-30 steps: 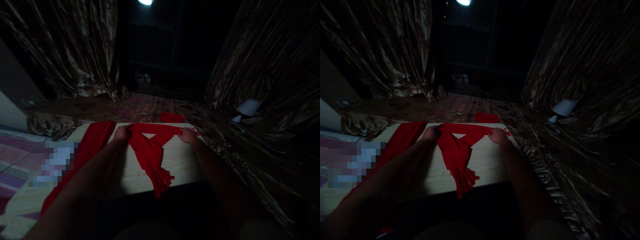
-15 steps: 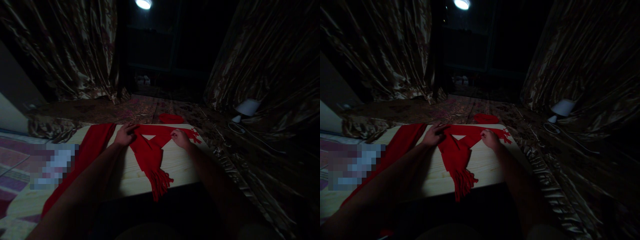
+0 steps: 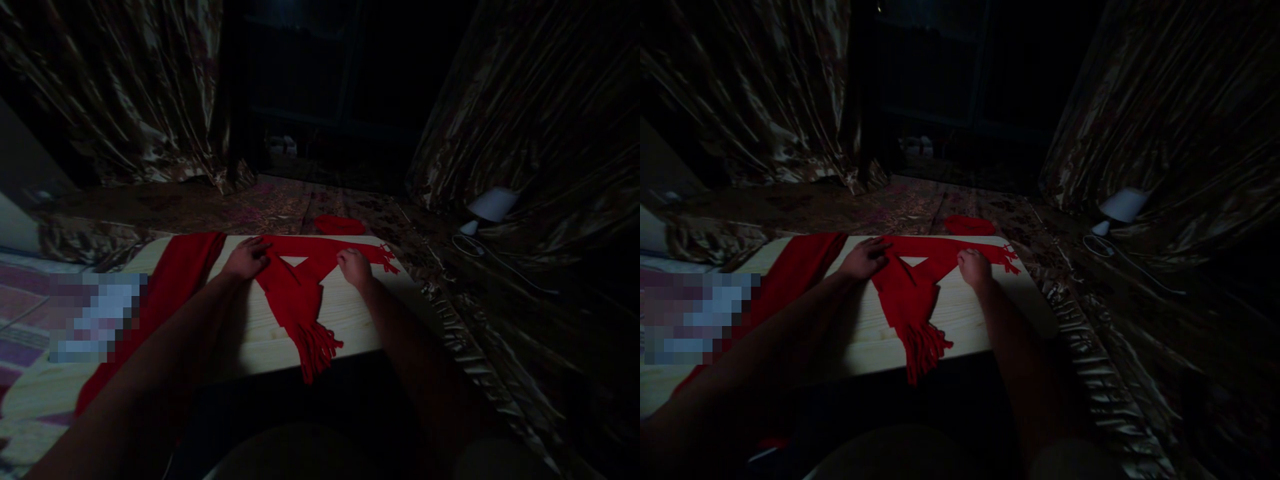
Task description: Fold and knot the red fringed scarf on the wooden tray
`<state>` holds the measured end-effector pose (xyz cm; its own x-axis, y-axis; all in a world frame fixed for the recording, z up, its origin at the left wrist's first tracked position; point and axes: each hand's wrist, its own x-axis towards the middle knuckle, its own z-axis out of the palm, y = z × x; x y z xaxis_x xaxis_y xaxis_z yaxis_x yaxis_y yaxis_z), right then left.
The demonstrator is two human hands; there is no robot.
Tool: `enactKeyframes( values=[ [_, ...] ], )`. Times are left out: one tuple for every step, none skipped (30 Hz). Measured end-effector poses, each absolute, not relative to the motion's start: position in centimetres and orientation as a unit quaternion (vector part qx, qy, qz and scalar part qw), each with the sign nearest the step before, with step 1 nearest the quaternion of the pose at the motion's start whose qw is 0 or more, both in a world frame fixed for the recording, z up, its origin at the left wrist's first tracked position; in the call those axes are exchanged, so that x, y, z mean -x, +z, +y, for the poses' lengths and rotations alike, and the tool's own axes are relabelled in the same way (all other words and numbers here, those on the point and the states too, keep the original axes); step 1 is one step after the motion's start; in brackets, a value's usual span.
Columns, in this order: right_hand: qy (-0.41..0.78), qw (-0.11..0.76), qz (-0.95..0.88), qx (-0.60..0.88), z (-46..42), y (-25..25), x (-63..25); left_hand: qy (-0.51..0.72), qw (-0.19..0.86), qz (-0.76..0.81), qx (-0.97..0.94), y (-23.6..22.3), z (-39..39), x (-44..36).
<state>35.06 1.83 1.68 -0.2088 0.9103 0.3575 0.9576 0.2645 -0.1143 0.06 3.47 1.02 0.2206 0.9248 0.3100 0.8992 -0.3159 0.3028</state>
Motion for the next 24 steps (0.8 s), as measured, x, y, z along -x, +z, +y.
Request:
enactKeyframes(
  values=[
    [-0.071, 0.175, -0.771, 0.608, 1.79, 1.75, -35.0, 0.22, 0.027, 0.583, -0.782, 0.97, 3.52, -0.04],
    [-0.075, 0.173, -0.768, 0.612, 1.75, 1.8, -34.95, 0.219, 0.025, 0.582, -0.783, 0.9, 3.59, 0.0],
    [-0.076, 0.173, -0.765, 0.615, 1.71, 1.82, -34.92, 0.218, 0.023, 0.58, -0.785, 0.81, 3.66, 0.06],
    [-0.075, 0.175, -0.763, 0.617, 1.67, 1.84, -34.91, 0.217, 0.021, 0.579, -0.786, 0.71, 3.74, 0.13],
    [-0.073, 0.177, -0.761, 0.619, 1.63, 1.84, -34.91, 0.216, 0.019, 0.577, -0.787, 0.61, 3.82, 0.2],
    [-0.07, 0.179, -0.76, 0.621, 1.58, 1.84, -34.92, 0.215, 0.018, 0.575, -0.789, 0.5, 3.89, 0.27],
    [-0.068, 0.181, -0.758, 0.623, 1.54, 1.83, -34.93, 0.212, 0.017, 0.572, -0.792, 0.41, 3.95, 0.34],
    [-0.065, 0.181, -0.757, 0.625, 1.5, 1.82, -34.94, 0.21, 0.017, 0.57, -0.794, 0.33, 3.98, 0.4],
    [-0.064, 0.182, -0.755, 0.626, 1.48, 1.81, -34.95, 0.208, 0.018, 0.569, -0.795, 0.26, 4.0, 0.44],
    [-0.063, 0.183, -0.754, 0.628, 1.48, 1.78, -34.96, 0.207, 0.021, 0.57, -0.795, 0.23, 3.99, 0.46],
    [-0.062, 0.184, -0.753, 0.629, 1.5, 1.75, -34.98, 0.207, 0.024, 0.571, -0.794, 0.21, 3.96, 0.47],
    [-0.061, 0.186, -0.751, 0.63, 1.54, 1.7, -35.01, 0.207, 0.027, 0.574, -0.792, 0.22, 3.91, 0.46],
    [-0.061, 0.188, -0.749, 0.633, 1.6, 1.64, -35.05, 0.207, 0.03, 0.576, -0.791, 0.24, 3.86, 0.44],
    [-0.059, 0.191, -0.747, 0.634, 1.67, 1.57, -35.11, 0.206, 0.031, 0.576, -0.79, 0.28, 3.79, 0.42],
    [-0.057, 0.194, -0.747, 0.633, 1.75, 1.5, -35.17, 0.204, 0.033, 0.575, -0.791, 0.32, 3.73, 0.39],
    [-0.055, 0.198, -0.747, 0.632, 1.81, 1.43, -35.24, 0.202, 0.034, 0.575, -0.792, 0.37, 3.67, 0.36],
    [-0.052, 0.203, -0.748, 0.63, 1.84, 1.38, -35.3, 0.202, 0.034, 0.576, -0.792, 0.42, 3.62, 0.33],
    [-0.049, 0.209, -0.749, 0.627, 1.83, 1.35, -35.35, 0.202, 0.034, 0.577, -0.791, 0.47, 3.57, 0.31],
    [-0.048, 0.216, -0.75, 0.623, 1.77, 1.34, -35.38, 0.203, 0.033, 0.577, -0.79, 0.52, 3.53, 0.28],
    [-0.047, 0.225, -0.751, 0.619, 1.66, 1.36, -35.39, 0.204, 0.032, 0.578, -0.79, 0.57, 3.49, 0.26],
    [-0.047, 0.234, -0.752, 0.614, 1.51, 1.4, -35.36, 0.205, 0.032, 0.578, -0.789, 0.61, 3.45, 0.25],
    [-0.047, 0.244, -0.754, 0.608, 1.34, 1.45, -35.31, 0.206, 0.031, 0.577, -0.79, 0.65, 3.43, 0.24],
    [-0.048, 0.251, -0.756, 0.603, 1.16, 1.52, -35.24, 0.207, 0.032, 0.575, -0.791, 0.68, 3.42, 0.24],
    [-0.05, 0.255, -0.758, 0.599, 0.99, 1.58, -35.15, 0.208, 0.032, 0.572, -0.793, 0.69, 3.42, 0.24]
  ],
)
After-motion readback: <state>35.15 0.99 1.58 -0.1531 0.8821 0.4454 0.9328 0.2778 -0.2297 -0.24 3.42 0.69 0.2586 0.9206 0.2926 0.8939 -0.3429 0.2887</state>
